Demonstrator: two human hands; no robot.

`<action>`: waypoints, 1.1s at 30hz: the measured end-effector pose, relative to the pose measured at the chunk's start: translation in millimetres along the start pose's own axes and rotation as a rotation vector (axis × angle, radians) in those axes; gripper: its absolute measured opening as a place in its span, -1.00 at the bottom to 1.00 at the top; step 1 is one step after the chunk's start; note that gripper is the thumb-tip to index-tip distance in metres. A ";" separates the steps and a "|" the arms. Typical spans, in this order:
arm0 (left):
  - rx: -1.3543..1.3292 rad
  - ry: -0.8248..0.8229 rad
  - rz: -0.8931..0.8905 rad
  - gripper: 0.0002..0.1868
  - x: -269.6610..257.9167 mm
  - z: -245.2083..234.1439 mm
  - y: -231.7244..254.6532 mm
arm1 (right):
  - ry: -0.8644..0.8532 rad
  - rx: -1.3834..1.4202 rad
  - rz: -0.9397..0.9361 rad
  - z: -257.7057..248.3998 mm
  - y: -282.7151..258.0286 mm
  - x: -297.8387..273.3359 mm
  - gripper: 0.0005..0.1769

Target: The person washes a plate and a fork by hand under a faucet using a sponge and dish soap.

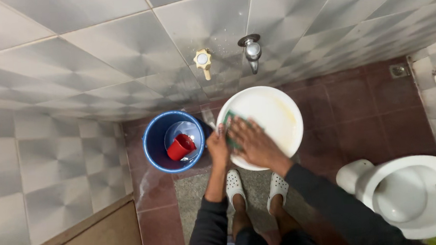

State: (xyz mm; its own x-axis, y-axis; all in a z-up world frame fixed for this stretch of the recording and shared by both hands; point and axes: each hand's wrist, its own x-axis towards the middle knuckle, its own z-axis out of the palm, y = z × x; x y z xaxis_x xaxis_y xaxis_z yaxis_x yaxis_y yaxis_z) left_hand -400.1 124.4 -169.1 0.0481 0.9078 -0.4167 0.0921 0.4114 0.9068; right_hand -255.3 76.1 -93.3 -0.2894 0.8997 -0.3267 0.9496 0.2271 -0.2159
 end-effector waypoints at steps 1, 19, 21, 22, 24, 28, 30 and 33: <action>0.007 0.002 0.050 -0.47 0.5 -11.2 3.9 | 0.006 -0.001 0.006 5.1 -1.5 -12.1 -0.15; -0.137 0.017 -0.085 -0.56 -23.0 -13.9 -11.6 | 0.228 0.973 0.366 18.7 22.9 -59.7 -0.54; -0.205 0.028 -0.117 -0.58 -35.5 -11.6 -7.2 | 0.183 1.188 0.637 14.4 34.7 -50.6 -0.52; -0.214 0.027 -0.110 -0.58 -36.5 -10.3 -3.6 | 0.379 1.150 0.559 7.8 41.8 -43.1 -0.46; -0.225 0.023 -0.098 -0.58 -41.1 -7.3 3.3 | 0.576 1.102 0.474 -6.9 43.5 -45.2 -0.38; -0.184 0.050 -0.050 -0.58 -43.0 -3.1 11.4 | 0.591 0.292 0.412 -22.6 30.8 -47.6 -0.30; -0.216 0.048 -0.038 -0.59 -44.5 2.3 9.3 | 0.462 0.041 0.411 -17.3 21.8 -38.5 -0.29; -0.087 0.019 -0.064 -0.58 -47.1 10.4 3.6 | 0.332 0.091 0.352 -1.6 5.4 -22.8 -0.24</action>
State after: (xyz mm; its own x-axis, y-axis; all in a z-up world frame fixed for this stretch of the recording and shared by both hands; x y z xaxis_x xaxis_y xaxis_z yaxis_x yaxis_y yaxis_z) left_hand -391.7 82.3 -146.8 0.0257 0.8805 -0.4734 0.0081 0.4733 0.8809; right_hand -243.4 57.4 -85.5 0.1150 0.9895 -0.0870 0.9643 -0.1322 -0.2295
